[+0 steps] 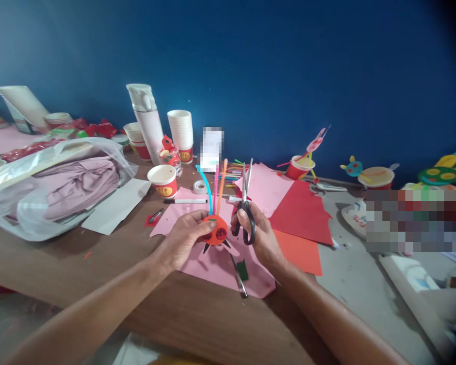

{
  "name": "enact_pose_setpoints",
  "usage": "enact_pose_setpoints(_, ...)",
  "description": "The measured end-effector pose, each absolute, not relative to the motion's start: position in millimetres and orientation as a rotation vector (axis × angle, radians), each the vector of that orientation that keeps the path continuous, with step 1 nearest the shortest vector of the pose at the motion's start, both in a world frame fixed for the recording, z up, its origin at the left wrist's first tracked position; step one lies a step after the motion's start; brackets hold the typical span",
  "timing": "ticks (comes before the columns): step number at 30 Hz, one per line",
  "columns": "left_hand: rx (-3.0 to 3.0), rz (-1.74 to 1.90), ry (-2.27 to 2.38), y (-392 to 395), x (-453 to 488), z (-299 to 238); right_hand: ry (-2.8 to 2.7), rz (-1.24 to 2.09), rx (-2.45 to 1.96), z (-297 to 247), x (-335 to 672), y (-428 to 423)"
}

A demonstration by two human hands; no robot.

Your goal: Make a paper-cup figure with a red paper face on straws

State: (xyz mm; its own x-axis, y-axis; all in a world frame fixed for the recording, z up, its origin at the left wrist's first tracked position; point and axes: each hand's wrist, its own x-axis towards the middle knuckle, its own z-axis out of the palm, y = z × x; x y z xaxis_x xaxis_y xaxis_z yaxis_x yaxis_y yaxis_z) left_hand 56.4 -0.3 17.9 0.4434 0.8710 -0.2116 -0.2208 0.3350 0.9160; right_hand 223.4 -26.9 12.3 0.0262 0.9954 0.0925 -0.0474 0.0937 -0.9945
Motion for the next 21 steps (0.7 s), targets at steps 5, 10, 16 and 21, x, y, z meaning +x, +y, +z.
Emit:
enact_pose_setpoints(5, 0.992, 1.027, 0.881, 13, 40, 22, -1.322, 1.242, -1.034, 1, 229, -27)
enact_pose_setpoints(10, 0.902, 1.179, 0.887, 19, 29, 30, -1.484, 1.377, -1.007, -6, 227, -29)
enact_pose_setpoints(16, 0.855, 1.182, 0.884, 19, 26, 35, -1.572, 1.541, -0.914, -10, 222, -36)
enact_pose_setpoints(21, 0.835, 1.212, 0.875, 20, 26, 33, -1.609, 1.540, -0.928, -6, 218, -42)
